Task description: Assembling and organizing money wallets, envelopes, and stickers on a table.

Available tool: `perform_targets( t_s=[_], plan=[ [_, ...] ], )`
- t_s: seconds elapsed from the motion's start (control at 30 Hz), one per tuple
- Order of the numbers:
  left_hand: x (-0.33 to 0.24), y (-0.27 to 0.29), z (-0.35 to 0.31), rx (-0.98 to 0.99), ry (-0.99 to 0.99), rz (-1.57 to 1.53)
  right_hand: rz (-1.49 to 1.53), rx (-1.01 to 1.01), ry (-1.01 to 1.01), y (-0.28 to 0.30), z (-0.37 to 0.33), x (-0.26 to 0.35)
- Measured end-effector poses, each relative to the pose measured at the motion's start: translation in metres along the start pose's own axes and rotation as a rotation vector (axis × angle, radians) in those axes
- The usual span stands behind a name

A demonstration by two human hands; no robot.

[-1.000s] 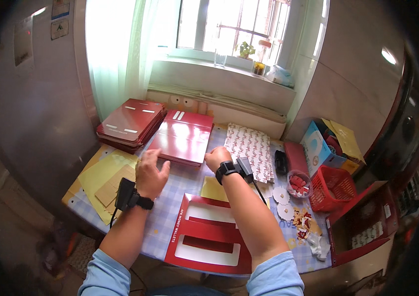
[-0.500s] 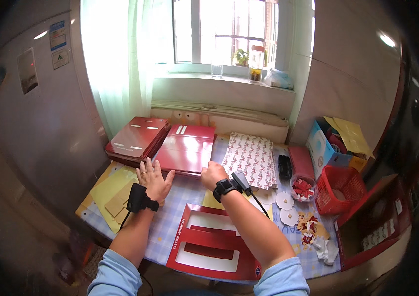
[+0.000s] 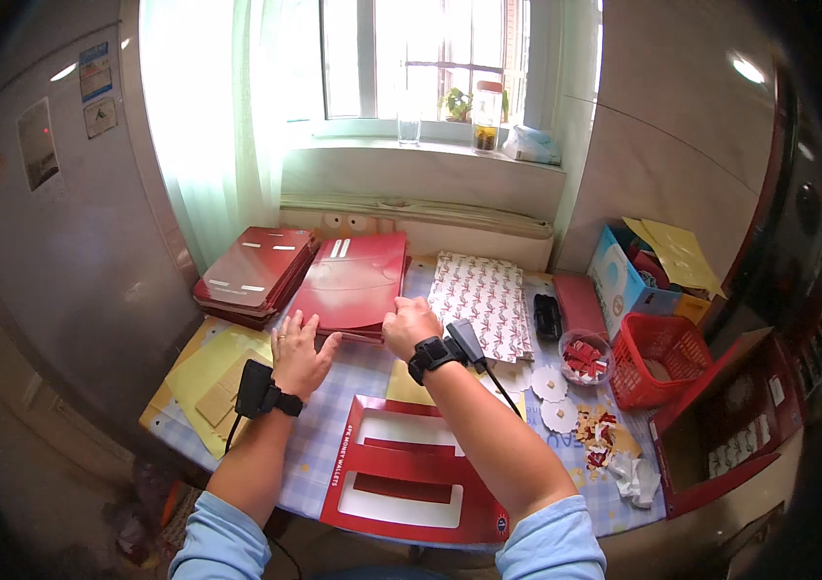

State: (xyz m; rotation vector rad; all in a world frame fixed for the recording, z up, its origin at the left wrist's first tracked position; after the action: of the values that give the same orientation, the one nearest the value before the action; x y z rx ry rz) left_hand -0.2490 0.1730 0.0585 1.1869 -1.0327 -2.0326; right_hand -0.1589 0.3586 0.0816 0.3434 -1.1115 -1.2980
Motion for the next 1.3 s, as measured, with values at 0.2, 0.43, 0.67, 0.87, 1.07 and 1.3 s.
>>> perform_targets(
  t_s=[0.2, 0.43, 0.67, 0.87, 1.07, 1.3],
  plan=[
    [-0.003, 0.007, -0.002, -0.090, -0.013, -0.011, 0.717, -0.214, -0.161, -0.003, 0.004, -0.001],
    [-0.015, 0.028, -0.007, -0.029, -0.102, -0.254, 0.995, -0.076, -0.416, -0.009, -0.004, -0.007],
    [0.005, 0.080, 0.012, -0.121, -0.168, -0.691, 1.084, 0.025, -0.118, 0.056, -0.026, 0.008],
    [-0.014, 0.062, 0.004, 0.375, -0.226, -0.934, 0.996, -0.154, 0.039, 0.156, -0.076, 0.001],
    [-0.074, 0.062, -0.061, 0.644, -0.073, -1.307, 0.943, -0.577, 0.175, 0.224, -0.103, 0.009],
    [-0.089, 0.098, -0.093, 0.263, -0.177, -1.102, 0.691, -0.761, 0.260, 0.255, -0.127, 0.027]
  ],
)
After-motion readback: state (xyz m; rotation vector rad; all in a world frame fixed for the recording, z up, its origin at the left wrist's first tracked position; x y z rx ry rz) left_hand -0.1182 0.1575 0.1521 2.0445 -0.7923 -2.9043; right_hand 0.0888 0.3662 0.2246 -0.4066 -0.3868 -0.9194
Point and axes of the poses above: each hand's wrist, its own z-axis towards the middle knuckle, its own y-axis out of the back of the hand, x = y × z, the point moved 9 cm from there along z, towards the middle knuckle, and after that the axes turned 14 degrees about y, right-handed, at the moved point
